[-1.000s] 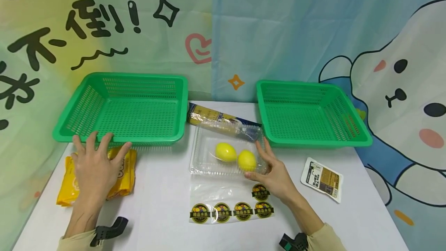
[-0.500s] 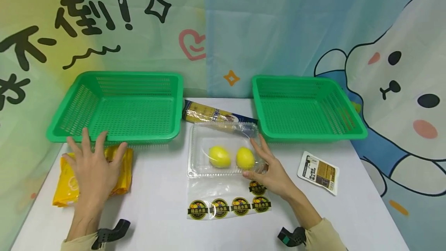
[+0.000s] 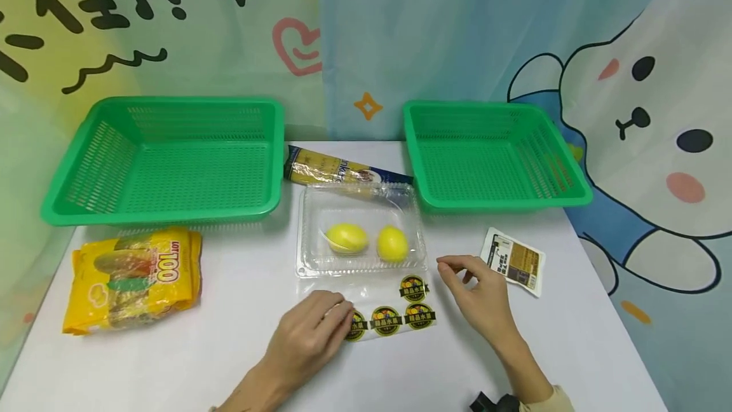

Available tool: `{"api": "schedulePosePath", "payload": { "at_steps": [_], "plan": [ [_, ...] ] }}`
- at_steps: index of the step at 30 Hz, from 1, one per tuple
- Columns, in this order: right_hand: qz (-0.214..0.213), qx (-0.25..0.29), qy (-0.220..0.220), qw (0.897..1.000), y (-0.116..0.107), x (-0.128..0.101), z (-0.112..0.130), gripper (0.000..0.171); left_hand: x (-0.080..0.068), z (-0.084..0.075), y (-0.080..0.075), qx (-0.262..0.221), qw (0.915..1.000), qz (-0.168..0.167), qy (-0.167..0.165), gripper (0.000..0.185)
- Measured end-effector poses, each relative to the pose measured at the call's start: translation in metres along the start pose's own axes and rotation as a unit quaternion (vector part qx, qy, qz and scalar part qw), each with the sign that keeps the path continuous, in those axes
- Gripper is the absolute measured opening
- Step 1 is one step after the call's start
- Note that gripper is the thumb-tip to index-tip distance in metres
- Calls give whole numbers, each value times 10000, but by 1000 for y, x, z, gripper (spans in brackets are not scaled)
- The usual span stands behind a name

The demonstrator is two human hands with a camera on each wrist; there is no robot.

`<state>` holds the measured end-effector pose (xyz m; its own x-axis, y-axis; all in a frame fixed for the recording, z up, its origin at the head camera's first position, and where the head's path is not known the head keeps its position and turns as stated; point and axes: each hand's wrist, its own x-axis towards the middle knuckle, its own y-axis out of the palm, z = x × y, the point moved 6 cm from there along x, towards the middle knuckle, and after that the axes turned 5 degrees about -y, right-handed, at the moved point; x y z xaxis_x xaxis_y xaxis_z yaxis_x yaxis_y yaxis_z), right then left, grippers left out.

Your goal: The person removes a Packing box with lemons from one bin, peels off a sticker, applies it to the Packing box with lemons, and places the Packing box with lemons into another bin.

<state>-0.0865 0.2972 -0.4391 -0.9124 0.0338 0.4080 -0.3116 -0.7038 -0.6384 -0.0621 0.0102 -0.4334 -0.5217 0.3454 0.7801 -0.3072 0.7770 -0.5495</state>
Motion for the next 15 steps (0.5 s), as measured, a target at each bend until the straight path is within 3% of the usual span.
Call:
{"api": "schedulePosePath", "payload": {
  "at_steps": [4, 6, 10, 15],
  "plan": [
    [262, -192, 130, 9994, 5, -3, -6, 15, 2, -10, 45, 203, 9933, 1133, -132, 10],
    [352, -312, 110, 9988, 8, -5, -7, 16, 1, -10, 61, 337, 9873, 1534, -243, 8],
    [606, -599, 151, 9963, 16, -6, -12, 15, 1, -8, 82, 316, 9786, 1987, -426, 11],
    [1133, -647, 570, 9898, 27, -7, -21, 10, 1, -6, 93, 345, 9665, 2454, -673, 18]
  ]
}}
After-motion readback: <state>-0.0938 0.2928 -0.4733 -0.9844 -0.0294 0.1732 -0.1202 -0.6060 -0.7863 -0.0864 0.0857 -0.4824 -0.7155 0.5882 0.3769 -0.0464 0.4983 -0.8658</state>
